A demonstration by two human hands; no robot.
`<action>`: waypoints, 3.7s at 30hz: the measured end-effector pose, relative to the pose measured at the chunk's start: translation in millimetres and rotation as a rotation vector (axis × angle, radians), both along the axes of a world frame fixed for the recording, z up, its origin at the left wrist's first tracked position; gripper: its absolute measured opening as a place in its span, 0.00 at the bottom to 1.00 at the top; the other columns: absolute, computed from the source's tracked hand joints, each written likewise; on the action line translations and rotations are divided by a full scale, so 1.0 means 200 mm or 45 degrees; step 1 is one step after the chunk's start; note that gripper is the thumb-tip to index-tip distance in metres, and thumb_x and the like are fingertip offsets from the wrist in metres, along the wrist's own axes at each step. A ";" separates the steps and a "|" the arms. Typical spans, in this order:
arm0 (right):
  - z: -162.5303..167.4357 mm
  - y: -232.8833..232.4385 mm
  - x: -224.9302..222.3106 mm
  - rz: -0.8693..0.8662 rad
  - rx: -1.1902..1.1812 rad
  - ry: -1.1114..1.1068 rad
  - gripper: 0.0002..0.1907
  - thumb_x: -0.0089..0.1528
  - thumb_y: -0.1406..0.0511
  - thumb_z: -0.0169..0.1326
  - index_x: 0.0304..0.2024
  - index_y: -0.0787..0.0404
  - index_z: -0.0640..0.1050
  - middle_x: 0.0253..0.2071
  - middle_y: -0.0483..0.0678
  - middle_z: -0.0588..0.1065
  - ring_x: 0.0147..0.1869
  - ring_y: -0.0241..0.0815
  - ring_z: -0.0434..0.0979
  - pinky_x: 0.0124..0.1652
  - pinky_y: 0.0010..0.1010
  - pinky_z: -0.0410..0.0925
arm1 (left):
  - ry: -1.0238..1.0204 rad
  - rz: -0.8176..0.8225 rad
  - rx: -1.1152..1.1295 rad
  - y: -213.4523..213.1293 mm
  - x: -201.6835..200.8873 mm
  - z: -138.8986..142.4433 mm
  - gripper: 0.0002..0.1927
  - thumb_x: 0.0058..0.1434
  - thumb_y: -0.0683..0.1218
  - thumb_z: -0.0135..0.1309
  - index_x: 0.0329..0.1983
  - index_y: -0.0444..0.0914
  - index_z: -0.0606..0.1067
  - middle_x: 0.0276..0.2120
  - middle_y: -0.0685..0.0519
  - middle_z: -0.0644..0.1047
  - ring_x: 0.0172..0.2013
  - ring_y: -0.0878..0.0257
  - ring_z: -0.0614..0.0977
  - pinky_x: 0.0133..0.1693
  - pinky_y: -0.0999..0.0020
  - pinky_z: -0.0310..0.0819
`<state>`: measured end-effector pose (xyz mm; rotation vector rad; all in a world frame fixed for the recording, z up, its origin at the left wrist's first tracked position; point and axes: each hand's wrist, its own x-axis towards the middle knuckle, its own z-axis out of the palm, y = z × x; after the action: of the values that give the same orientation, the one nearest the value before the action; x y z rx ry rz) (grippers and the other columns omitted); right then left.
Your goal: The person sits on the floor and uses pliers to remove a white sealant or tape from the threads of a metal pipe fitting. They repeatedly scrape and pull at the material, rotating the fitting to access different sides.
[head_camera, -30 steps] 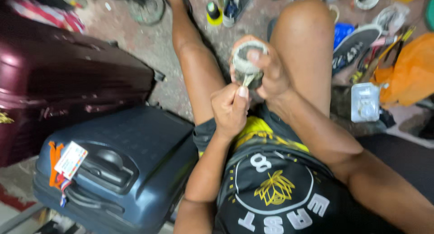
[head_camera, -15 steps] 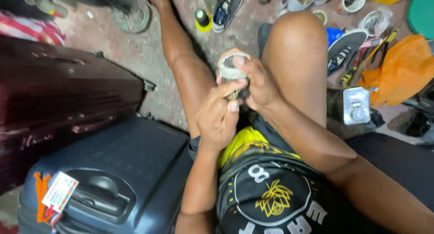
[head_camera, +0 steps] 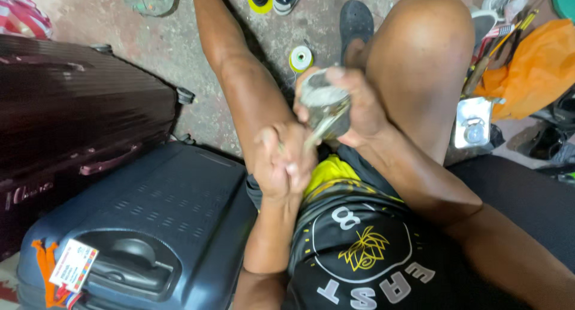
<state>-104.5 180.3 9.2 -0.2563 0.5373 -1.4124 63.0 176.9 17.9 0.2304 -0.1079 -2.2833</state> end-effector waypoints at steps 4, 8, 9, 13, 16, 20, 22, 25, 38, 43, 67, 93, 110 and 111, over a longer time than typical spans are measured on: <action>0.06 -0.03 -0.09 0.010 -0.065 0.039 0.28 0.66 0.48 0.56 0.50 0.65 0.72 0.39 0.54 0.76 0.37 0.46 0.78 0.37 0.36 0.73 | -0.117 -0.074 -0.049 -0.03 -0.02 0.05 0.14 0.70 0.49 0.55 0.32 0.42 0.66 0.20 0.56 0.67 0.20 0.71 0.67 0.19 0.79 0.59; 0.11 0.01 -0.13 -0.185 -0.162 0.755 0.34 0.63 0.45 0.61 0.56 0.65 0.70 0.41 0.51 0.75 0.42 0.41 0.78 0.44 0.31 0.74 | -1.097 0.116 -0.770 -0.19 -0.02 0.11 0.14 0.63 0.45 0.61 0.42 0.43 0.66 0.24 0.58 0.67 0.22 0.71 0.65 0.22 0.76 0.59; 0.12 0.02 -0.13 -0.246 -0.174 0.886 0.33 0.65 0.45 0.61 0.56 0.65 0.70 0.42 0.51 0.76 0.43 0.40 0.78 0.45 0.30 0.74 | -1.257 0.128 -0.957 -0.20 -0.03 0.11 0.14 0.62 0.44 0.63 0.43 0.41 0.68 0.23 0.57 0.66 0.22 0.68 0.65 0.23 0.74 0.58; 0.12 0.05 -0.11 -0.489 -0.049 1.343 0.32 0.67 0.45 0.60 0.55 0.65 0.71 0.44 0.50 0.75 0.46 0.38 0.75 0.48 0.28 0.71 | -1.755 0.076 -1.599 -0.19 -0.09 0.11 0.13 0.62 0.44 0.67 0.35 0.40 0.71 0.23 0.56 0.68 0.25 0.62 0.70 0.28 0.65 0.63; 0.09 0.02 -0.12 -0.495 0.013 1.130 0.34 0.66 0.42 0.60 0.54 0.64 0.70 0.40 0.51 0.75 0.41 0.39 0.77 0.42 0.30 0.73 | -1.674 0.129 -1.964 -0.13 -0.15 0.13 0.15 0.63 0.45 0.67 0.27 0.43 0.71 0.23 0.55 0.70 0.26 0.57 0.73 0.30 0.59 0.66; 0.05 -0.06 -0.22 -0.711 0.179 0.532 0.38 0.65 0.40 0.59 0.57 0.63 0.67 0.42 0.54 0.73 0.39 0.46 0.78 0.38 0.36 0.75 | -0.978 0.038 -2.143 -0.07 -0.17 0.23 0.03 0.60 0.44 0.62 0.36 0.45 0.78 0.28 0.55 0.74 0.31 0.55 0.77 0.33 0.59 0.73; 0.06 -0.05 -0.27 -0.574 0.000 0.567 0.37 0.64 0.40 0.59 0.57 0.60 0.66 0.41 0.55 0.73 0.39 0.46 0.78 0.37 0.36 0.75 | -0.923 0.082 -1.998 -0.10 -0.19 0.26 0.04 0.63 0.43 0.58 0.41 0.43 0.78 0.32 0.53 0.75 0.35 0.52 0.78 0.38 0.59 0.76; 0.05 -0.02 -0.27 -0.487 -0.087 0.566 0.35 0.66 0.40 0.58 0.54 0.61 0.66 0.44 0.56 0.73 0.42 0.46 0.78 0.39 0.38 0.76 | -1.479 0.008 -1.544 -0.22 -0.18 0.24 0.08 0.65 0.39 0.56 0.46 0.40 0.75 0.42 0.54 0.76 0.34 0.64 0.74 0.39 0.72 0.70; 0.06 0.04 -0.21 -0.396 -0.126 1.371 0.35 0.64 0.40 0.57 0.50 0.65 0.72 0.43 0.47 0.71 0.44 0.34 0.69 0.45 0.25 0.64 | -1.159 -0.423 -1.199 -0.40 -0.21 0.15 0.07 0.64 0.38 0.59 0.41 0.35 0.73 0.40 0.58 0.71 0.37 0.74 0.76 0.38 0.78 0.72; 0.08 0.03 -0.21 -0.424 -0.356 1.838 0.29 0.64 0.48 0.61 0.49 0.65 0.71 0.42 0.50 0.71 0.43 0.38 0.70 0.44 0.27 0.66 | -1.451 -0.496 -1.563 -0.39 -0.16 0.15 0.12 0.65 0.45 0.58 0.39 0.33 0.70 0.32 0.48 0.69 0.32 0.57 0.74 0.35 0.63 0.70; 0.01 0.05 -0.17 -0.160 -0.157 1.145 0.42 0.58 0.33 0.58 0.48 0.64 0.74 0.42 0.43 0.70 0.44 0.29 0.70 0.46 0.19 0.65 | -1.444 -0.157 -1.770 -0.34 -0.09 0.18 0.17 0.69 0.49 0.59 0.32 0.36 0.66 0.28 0.49 0.69 0.31 0.52 0.74 0.35 0.58 0.67; 0.06 0.06 -0.17 -0.265 -0.231 1.300 0.33 0.66 0.42 0.59 0.51 0.66 0.73 0.45 0.50 0.75 0.49 0.35 0.77 0.51 0.24 0.70 | -1.658 -0.072 -1.546 -0.24 -0.17 0.17 0.28 0.51 0.57 0.68 0.24 0.34 0.63 0.21 0.50 0.66 0.22 0.58 0.69 0.26 0.63 0.64; 0.18 0.07 -0.18 -0.091 0.023 1.250 0.31 0.59 0.51 0.68 0.52 0.66 0.76 0.44 0.45 0.77 0.46 0.31 0.77 0.49 0.21 0.70 | -1.361 -0.062 -1.395 -0.23 -0.14 0.09 0.20 0.69 0.44 0.54 0.24 0.34 0.62 0.23 0.50 0.63 0.24 0.60 0.66 0.27 0.67 0.59; 0.18 0.08 -0.18 -0.127 -0.026 1.388 0.30 0.59 0.51 0.69 0.52 0.66 0.76 0.45 0.45 0.77 0.47 0.31 0.77 0.50 0.21 0.70 | -1.389 -0.011 -1.415 -0.21 -0.13 0.11 0.19 0.69 0.44 0.54 0.24 0.34 0.62 0.23 0.50 0.65 0.24 0.61 0.66 0.27 0.67 0.60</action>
<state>-140.7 196.2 45.5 -1.0485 1.4298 -1.2868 36.2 135.0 40.4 0.8064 -1.8117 -1.5312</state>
